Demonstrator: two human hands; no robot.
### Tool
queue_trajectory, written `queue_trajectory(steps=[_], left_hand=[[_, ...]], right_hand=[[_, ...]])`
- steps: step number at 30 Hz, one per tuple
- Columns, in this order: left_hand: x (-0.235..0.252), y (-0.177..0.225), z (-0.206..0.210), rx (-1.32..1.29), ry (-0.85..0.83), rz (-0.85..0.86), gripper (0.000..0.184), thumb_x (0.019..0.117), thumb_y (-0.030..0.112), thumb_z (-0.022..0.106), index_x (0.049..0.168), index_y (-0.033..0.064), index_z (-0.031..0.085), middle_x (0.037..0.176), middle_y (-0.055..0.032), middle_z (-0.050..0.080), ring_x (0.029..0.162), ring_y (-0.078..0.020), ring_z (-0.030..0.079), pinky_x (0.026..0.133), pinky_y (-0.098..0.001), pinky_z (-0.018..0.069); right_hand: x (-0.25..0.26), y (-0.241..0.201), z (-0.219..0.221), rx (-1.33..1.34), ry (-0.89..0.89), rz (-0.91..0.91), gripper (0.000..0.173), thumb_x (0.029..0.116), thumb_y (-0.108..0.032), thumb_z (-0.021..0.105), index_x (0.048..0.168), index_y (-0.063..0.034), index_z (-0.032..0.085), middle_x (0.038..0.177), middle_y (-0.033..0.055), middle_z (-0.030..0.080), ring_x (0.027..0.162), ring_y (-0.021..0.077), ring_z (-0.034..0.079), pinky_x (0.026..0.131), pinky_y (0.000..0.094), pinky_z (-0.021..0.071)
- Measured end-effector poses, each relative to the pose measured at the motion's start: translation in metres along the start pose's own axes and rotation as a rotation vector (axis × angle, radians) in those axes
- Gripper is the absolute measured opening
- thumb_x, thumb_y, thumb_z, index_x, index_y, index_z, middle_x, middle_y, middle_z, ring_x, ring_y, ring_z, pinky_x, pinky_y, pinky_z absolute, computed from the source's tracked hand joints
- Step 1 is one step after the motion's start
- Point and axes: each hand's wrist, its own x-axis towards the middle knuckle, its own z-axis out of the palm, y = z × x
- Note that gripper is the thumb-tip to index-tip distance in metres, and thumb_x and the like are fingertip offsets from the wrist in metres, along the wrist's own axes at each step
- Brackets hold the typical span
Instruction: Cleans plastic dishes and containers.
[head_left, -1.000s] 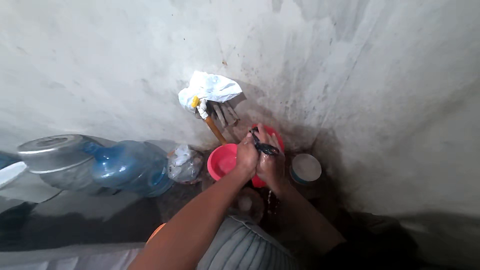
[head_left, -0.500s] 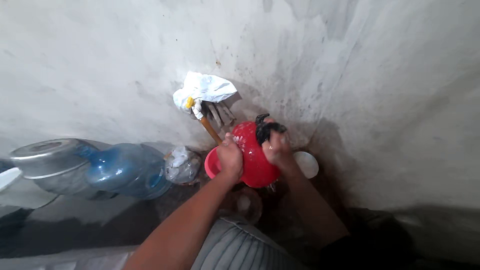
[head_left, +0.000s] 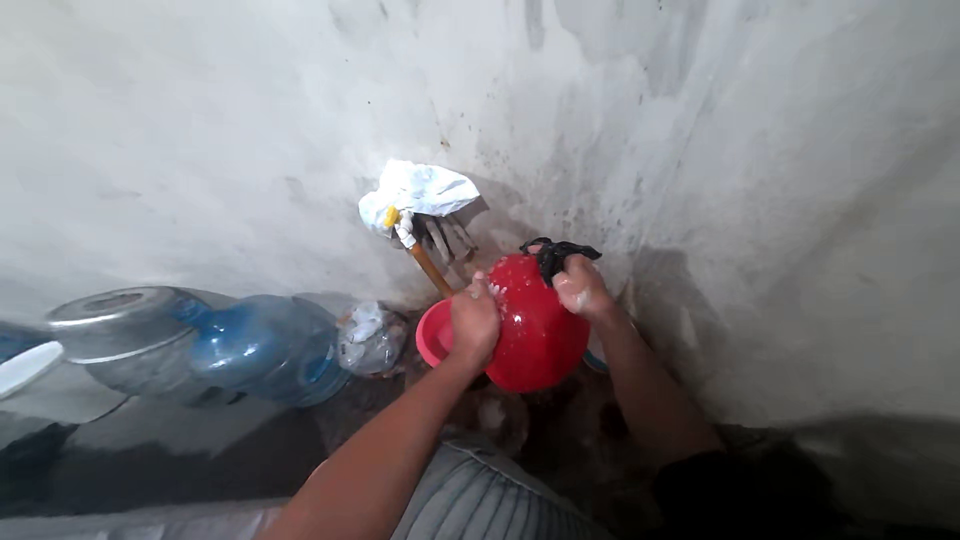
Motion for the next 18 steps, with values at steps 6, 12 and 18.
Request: queue_trajectory(steps=[6,12,18], left_hand=[[-0.003,0.013,0.004,0.388,0.022,0.25,0.073,0.1119,0.047,0.015,0.077,0.0006,0.06,0.074,-0.0185,0.062,0.077,-0.0366,0.067,0.069,-0.0581,0.0521],[0.011,0.015,-0.021,0.216,0.198,0.354,0.078,0.1028,0.071,0.023,0.058,0.011,0.045,0.053,-0.0077,0.048,0.049,-0.025,0.053,0.047,-0.0475,0.0427],[0.031,0.019,-0.037,-0.428,0.281,0.147,0.064,0.1058,0.06,0.038,0.062,0.0144,0.05,0.054,0.0013,0.052,0.048,-0.0118,0.053,0.048,-0.0348,0.0487]], right_hand=[[-0.003,-0.075,-0.007,-0.437,-0.415,-0.05,0.025,0.0982,-0.023,0.054,0.091,-0.0016,0.063,0.086,0.0188,0.065,0.084,0.0371,0.066,0.069,0.061,0.0479],[0.046,-0.031,-0.022,-0.125,-0.31,-0.483,0.015,0.0869,-0.01,0.068,0.1,-0.0042,0.072,0.091,0.0092,0.072,0.084,0.0203,0.069,0.078,0.0476,0.058],[0.057,0.019,-0.034,0.573,-0.067,-0.207,0.013,0.0958,-0.009,0.055,0.106,-0.0106,0.063,0.09,-0.0053,0.066,0.083,-0.0002,0.063,0.077,0.0226,0.0562]])
